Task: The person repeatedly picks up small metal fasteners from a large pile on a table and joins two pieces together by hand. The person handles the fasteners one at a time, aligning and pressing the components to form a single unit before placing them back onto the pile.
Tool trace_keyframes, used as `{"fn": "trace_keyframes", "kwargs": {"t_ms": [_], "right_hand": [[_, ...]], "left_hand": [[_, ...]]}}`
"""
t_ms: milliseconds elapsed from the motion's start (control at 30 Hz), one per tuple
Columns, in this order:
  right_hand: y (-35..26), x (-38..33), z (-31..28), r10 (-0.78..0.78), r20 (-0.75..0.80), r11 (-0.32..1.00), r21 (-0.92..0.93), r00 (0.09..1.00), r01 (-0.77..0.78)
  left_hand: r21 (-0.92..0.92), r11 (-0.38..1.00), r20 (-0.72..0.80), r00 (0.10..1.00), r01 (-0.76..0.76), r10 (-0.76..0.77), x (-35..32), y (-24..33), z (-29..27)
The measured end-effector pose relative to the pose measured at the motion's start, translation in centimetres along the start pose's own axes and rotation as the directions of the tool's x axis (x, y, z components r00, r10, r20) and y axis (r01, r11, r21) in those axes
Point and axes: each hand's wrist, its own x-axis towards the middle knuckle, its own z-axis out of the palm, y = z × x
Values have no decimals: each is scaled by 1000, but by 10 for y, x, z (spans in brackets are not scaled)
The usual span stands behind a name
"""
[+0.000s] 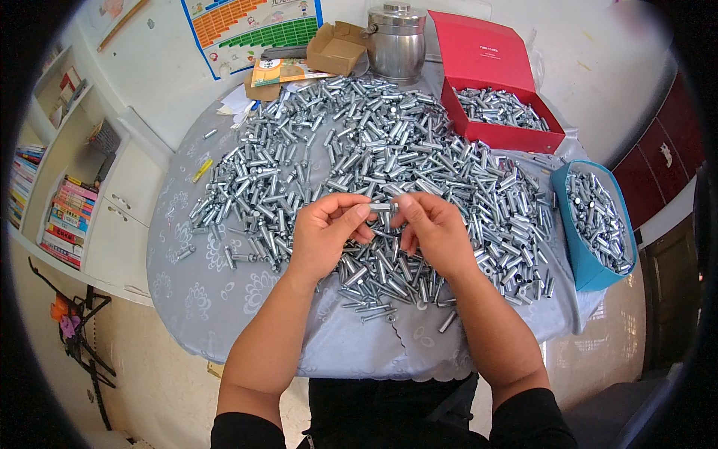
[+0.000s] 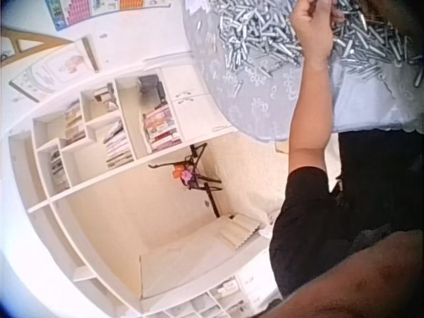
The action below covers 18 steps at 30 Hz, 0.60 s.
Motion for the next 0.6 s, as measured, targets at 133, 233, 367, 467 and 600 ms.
{"fn": "trace_keyframes", "kwargs": {"t_ms": [133,233,367,467,600], "right_hand": [[5,0,-1,-45,49,998,-44,998,47],[1,-2,3,-81,13,996,26,997,80],[1,0,-4,59,41,996,-63,997,-57],[2,-2,0,-43,23,999,31,999,43],[-6,-3,1,12,2,999,42,1000,-12]], "left_hand": [[19,1000,2,1000,0,0,-1,1,2],[-7,1000,-6,1000,8,-8,0,-1,2],[-8,1000,2,1000,13,-13,-1,2,4],[-20,1000,-1,1000,17,-17,-2,1,3],[-16,1000,8,1000,12,-12,-1,-1,3]]}}
